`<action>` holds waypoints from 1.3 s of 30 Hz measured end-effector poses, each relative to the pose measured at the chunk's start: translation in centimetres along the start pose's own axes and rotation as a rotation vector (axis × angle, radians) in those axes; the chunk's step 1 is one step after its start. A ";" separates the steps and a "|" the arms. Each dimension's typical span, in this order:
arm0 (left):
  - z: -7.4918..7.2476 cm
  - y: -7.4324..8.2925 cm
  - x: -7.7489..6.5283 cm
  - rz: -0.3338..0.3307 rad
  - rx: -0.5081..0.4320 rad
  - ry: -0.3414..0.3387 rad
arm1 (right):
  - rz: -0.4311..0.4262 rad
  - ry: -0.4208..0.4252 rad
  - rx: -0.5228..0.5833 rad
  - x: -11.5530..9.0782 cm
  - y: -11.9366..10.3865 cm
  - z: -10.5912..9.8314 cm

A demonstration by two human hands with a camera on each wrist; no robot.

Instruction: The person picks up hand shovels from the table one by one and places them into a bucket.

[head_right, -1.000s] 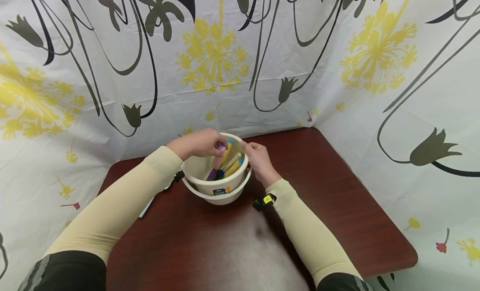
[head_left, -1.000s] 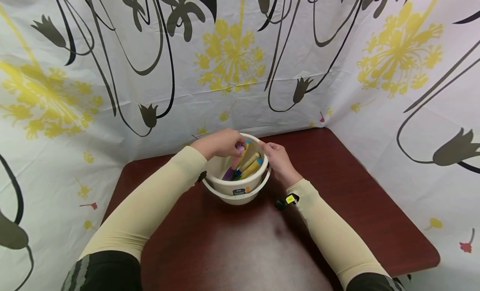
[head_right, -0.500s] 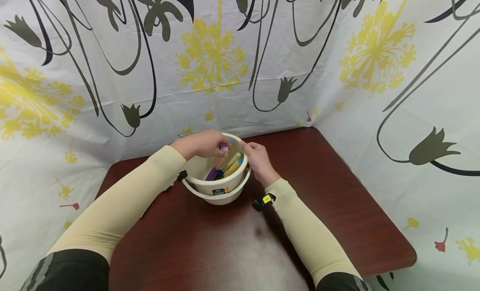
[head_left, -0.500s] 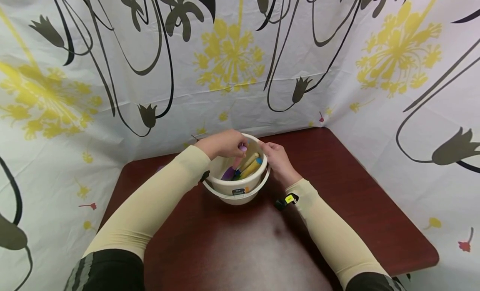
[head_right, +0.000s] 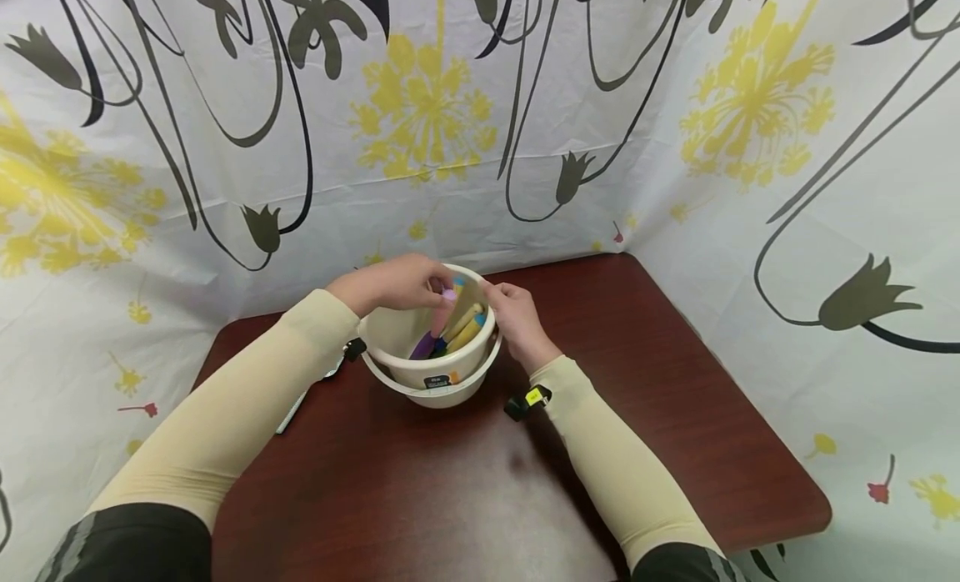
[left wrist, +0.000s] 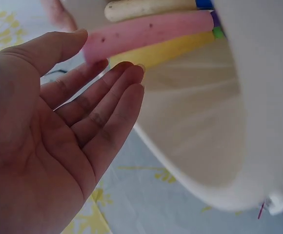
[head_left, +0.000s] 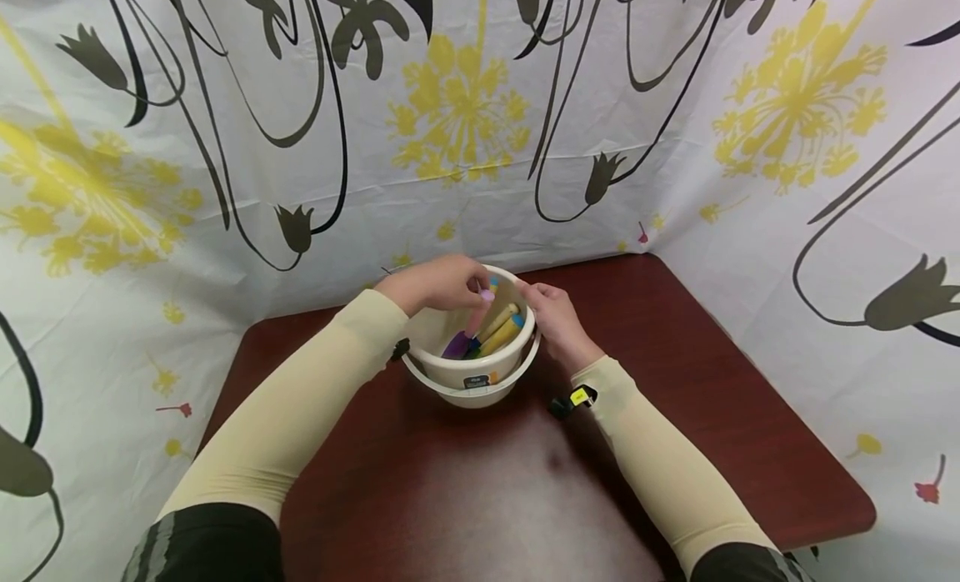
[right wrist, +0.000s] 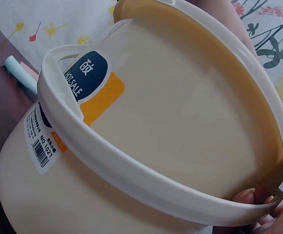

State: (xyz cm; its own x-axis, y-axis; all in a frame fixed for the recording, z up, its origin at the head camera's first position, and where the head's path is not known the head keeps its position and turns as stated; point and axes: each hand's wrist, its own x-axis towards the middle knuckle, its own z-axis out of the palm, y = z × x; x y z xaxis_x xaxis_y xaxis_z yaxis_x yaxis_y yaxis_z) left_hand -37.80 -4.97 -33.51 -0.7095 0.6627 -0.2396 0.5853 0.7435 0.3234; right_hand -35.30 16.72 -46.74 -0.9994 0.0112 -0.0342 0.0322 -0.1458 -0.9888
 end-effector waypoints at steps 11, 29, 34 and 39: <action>-1.6 -3.1 -5.6 0.022 -0.197 0.210 | -0.010 -0.006 -0.028 0.1 0.2 0.0; 3.4 -10.7 -16.9 -0.227 -0.267 0.533 | -0.022 0.004 -0.054 0.0 -0.1 -0.1; 6.8 -12.7 -19.5 -0.347 -0.235 0.529 | -0.021 0.003 -0.048 0.0 0.0 0.0; 10.3 -14.6 -20.9 -0.400 -0.237 0.558 | -0.032 0.009 -0.036 0.1 0.1 0.1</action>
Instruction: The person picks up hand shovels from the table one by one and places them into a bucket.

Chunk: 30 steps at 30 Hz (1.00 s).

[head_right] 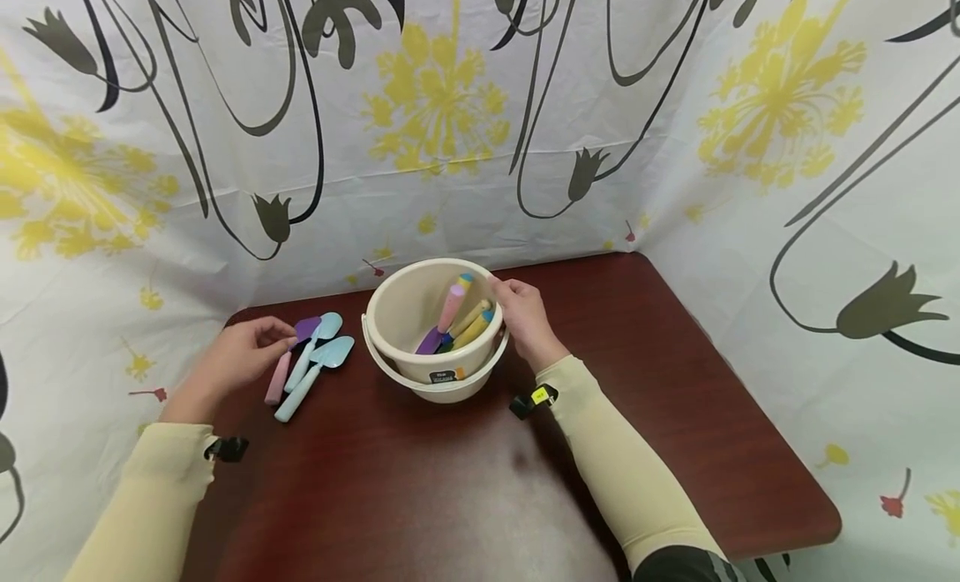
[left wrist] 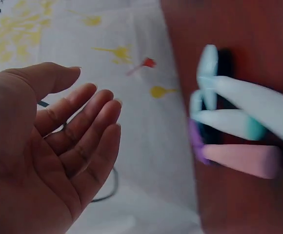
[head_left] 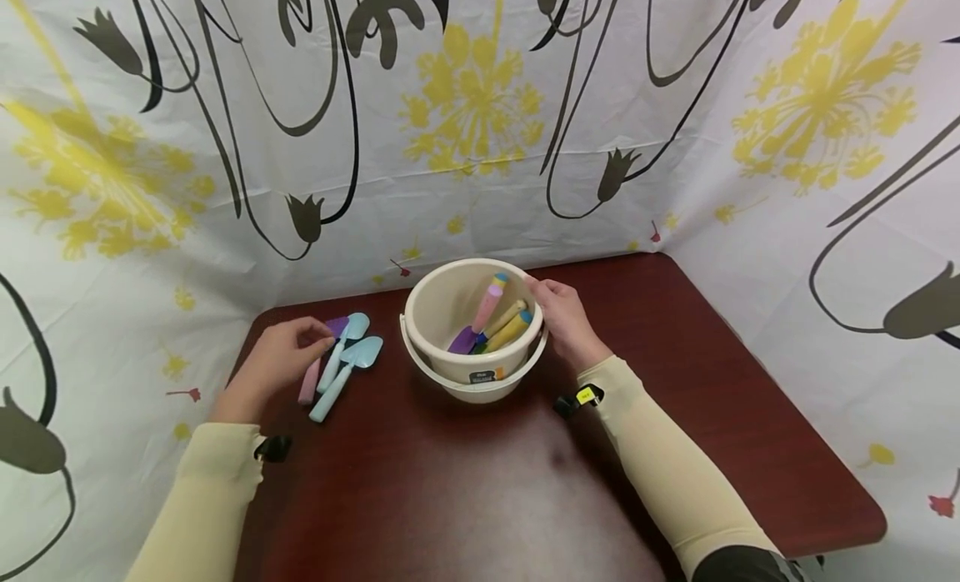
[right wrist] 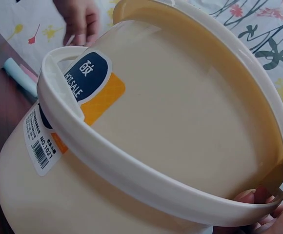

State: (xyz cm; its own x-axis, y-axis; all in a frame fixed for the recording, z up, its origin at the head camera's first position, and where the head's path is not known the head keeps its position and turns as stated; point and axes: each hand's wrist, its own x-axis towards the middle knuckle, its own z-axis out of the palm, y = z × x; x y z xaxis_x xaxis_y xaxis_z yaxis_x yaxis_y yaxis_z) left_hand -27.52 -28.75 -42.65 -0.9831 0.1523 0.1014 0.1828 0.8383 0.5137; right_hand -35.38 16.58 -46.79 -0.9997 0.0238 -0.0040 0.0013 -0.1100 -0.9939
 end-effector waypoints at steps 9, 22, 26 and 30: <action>4.0 -3.7 -2.2 -0.118 0.045 0.003 | 0.004 0.005 0.001 0.0 -0.1 0.0; 6.7 -5.3 -4.4 -0.200 0.144 -0.010 | 0.004 0.006 -0.007 0.0 0.0 -0.1; 7.2 -5.8 -4.8 -0.206 0.137 -0.004 | 0.006 0.006 -0.010 -0.1 -0.1 -0.1; 7.3 -6.0 -5.1 -0.212 0.116 0.003 | 0.009 0.005 -0.018 0.0 -0.1 0.0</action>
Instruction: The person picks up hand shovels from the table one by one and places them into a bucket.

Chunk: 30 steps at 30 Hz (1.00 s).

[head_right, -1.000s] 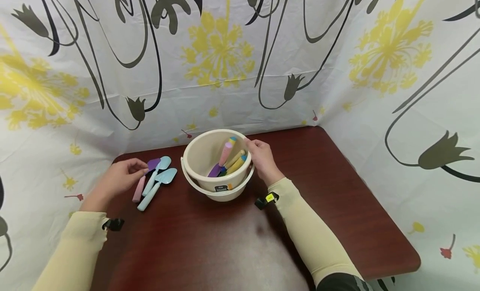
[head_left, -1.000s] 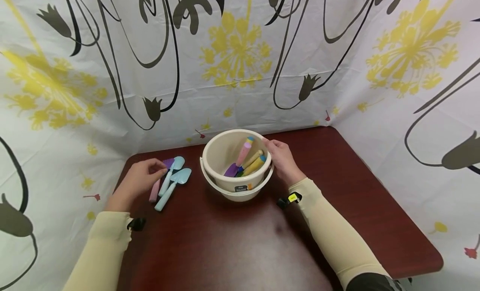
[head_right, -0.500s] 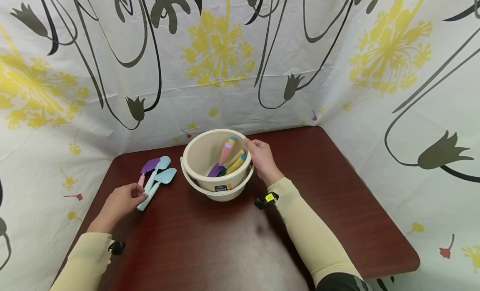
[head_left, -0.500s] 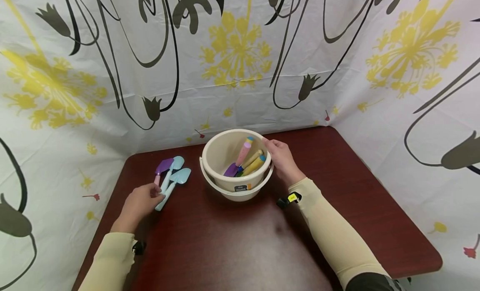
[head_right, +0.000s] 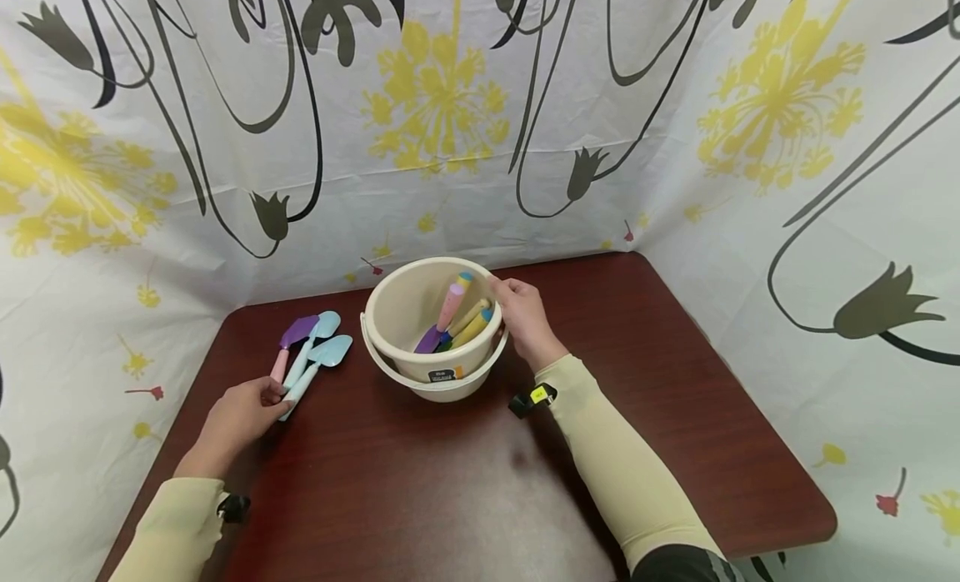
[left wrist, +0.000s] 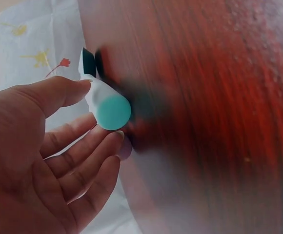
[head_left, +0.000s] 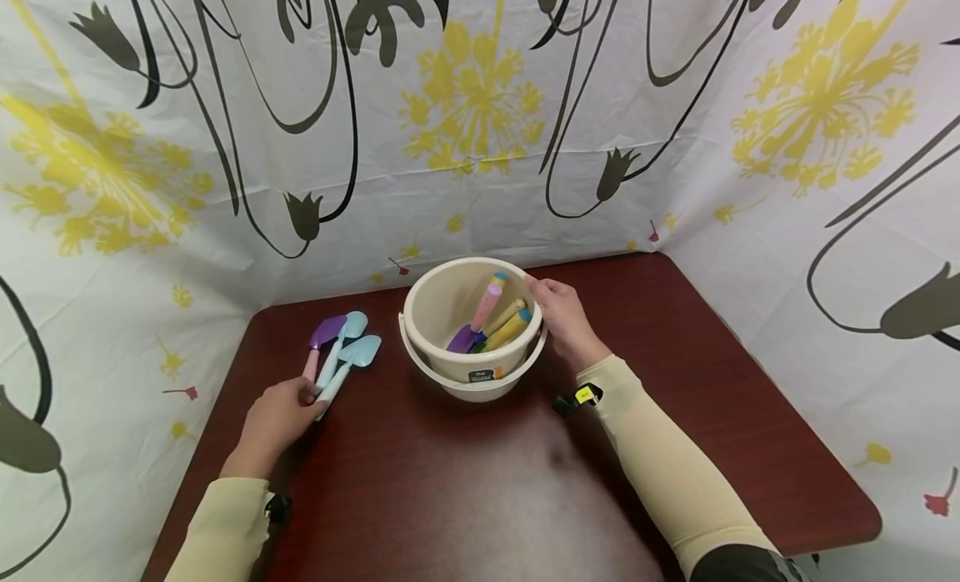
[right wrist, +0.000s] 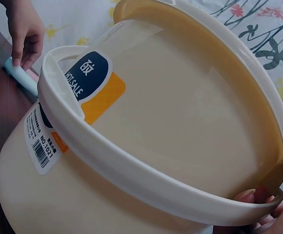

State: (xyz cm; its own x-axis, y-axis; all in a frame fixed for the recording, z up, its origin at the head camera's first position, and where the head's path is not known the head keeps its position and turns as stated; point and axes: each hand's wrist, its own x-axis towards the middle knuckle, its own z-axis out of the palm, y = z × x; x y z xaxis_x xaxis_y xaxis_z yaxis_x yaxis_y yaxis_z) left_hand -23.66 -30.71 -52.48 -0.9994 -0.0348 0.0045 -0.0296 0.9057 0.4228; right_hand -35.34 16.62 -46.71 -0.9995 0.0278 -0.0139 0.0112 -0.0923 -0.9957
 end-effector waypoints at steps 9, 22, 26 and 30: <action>0.2 -0.1 -0.6 -0.005 -0.023 0.001 | -0.007 -0.005 -0.017 0.1 0.1 -0.1; 0.9 0.1 -0.9 -0.017 -0.017 0.019 | -0.007 -0.011 -0.012 0.1 0.0 0.0; 1.0 0.2 -1.0 -0.013 -0.017 0.036 | -0.008 -0.005 -0.011 0.1 0.0 0.0; 1.0 0.3 -0.9 -0.018 -0.025 0.046 | -0.011 -0.001 -0.010 0.1 0.1 0.0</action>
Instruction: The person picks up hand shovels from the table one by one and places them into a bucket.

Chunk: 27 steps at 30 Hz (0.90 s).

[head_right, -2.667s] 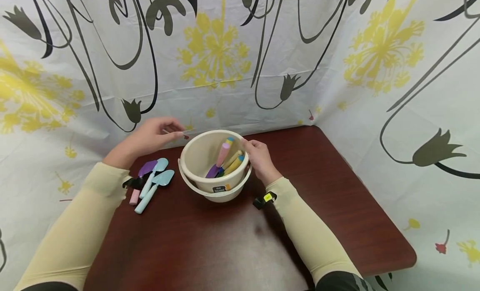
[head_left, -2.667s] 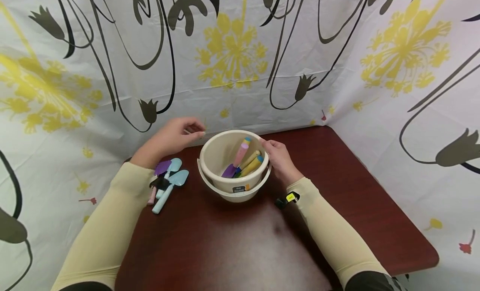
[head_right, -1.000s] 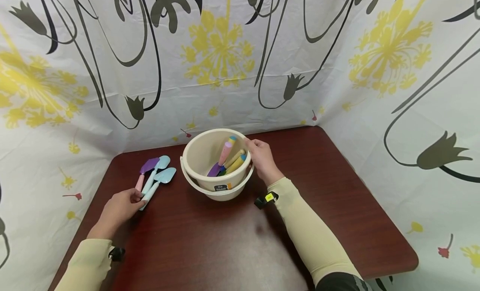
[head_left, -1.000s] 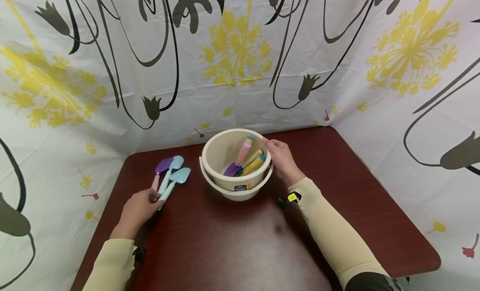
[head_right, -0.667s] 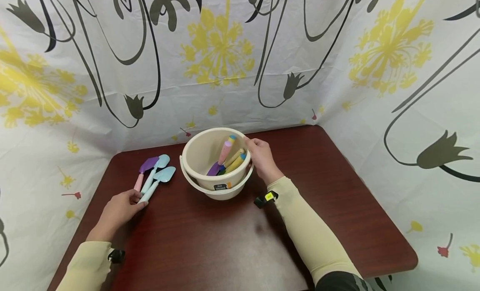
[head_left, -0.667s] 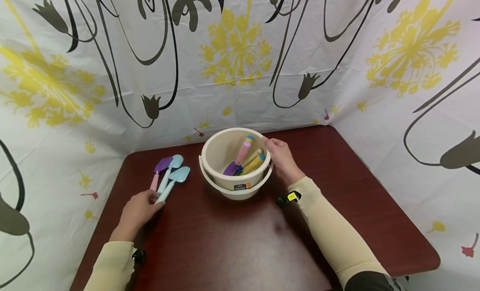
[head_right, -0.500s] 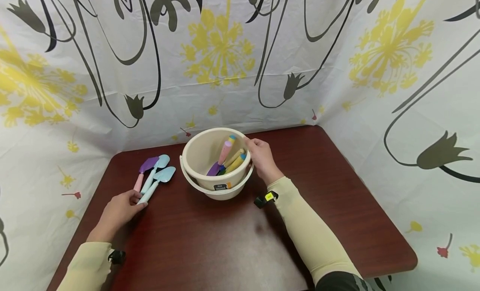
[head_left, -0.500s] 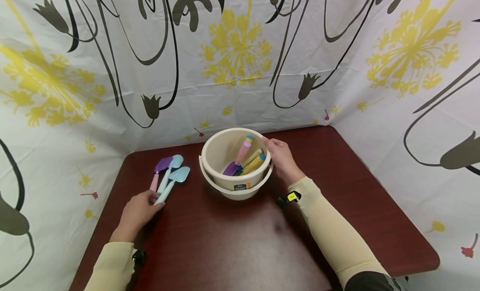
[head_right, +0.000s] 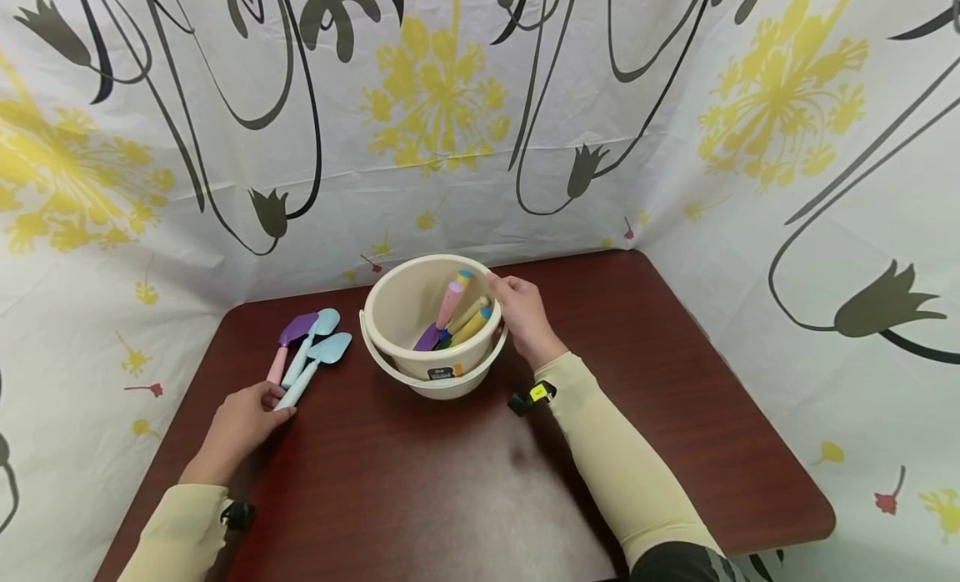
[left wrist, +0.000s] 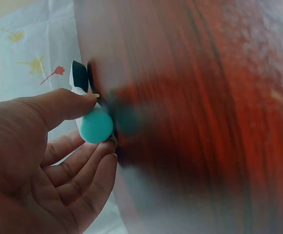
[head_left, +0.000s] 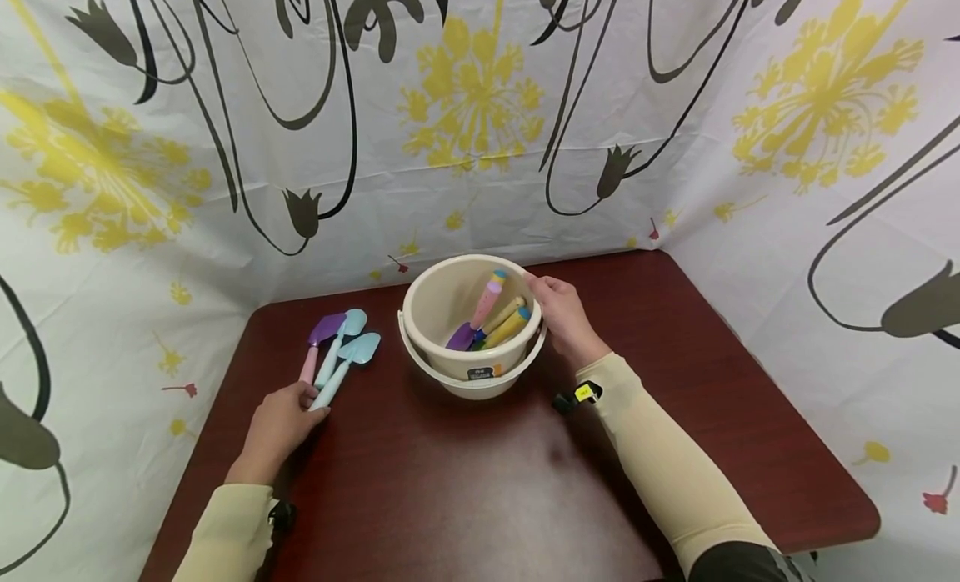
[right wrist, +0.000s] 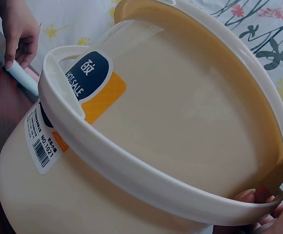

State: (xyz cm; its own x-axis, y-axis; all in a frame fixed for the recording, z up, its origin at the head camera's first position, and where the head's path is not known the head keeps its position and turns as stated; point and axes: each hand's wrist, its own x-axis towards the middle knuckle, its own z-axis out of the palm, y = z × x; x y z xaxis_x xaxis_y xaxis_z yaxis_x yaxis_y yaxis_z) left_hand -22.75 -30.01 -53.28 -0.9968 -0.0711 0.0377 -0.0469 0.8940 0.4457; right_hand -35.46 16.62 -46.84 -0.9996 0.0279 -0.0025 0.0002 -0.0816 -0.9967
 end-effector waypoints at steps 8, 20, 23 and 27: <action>0.0 -0.1 -0.1 -0.027 -0.050 0.020 | 0.004 -0.003 0.006 0.0 0.0 0.1; -0.6 -0.2 0.0 -0.043 -0.175 0.164 | 0.004 0.000 -0.008 0.0 0.0 0.0; -0.8 -0.1 0.0 -0.040 -0.198 0.230 | 0.002 0.002 -0.015 0.0 -0.1 0.0; -0.9 0.1 0.0 -0.049 -0.233 0.275 | 0.002 0.005 -0.015 -0.1 -0.2 0.0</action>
State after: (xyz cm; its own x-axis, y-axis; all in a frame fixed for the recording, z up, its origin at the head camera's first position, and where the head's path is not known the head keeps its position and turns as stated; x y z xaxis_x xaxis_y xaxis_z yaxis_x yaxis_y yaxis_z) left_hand -22.72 -30.34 -52.39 -0.9372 -0.2565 0.2365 -0.0467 0.7642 0.6433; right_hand -35.40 16.59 -46.67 -0.9994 0.0328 -0.0050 0.0028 -0.0670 -0.9977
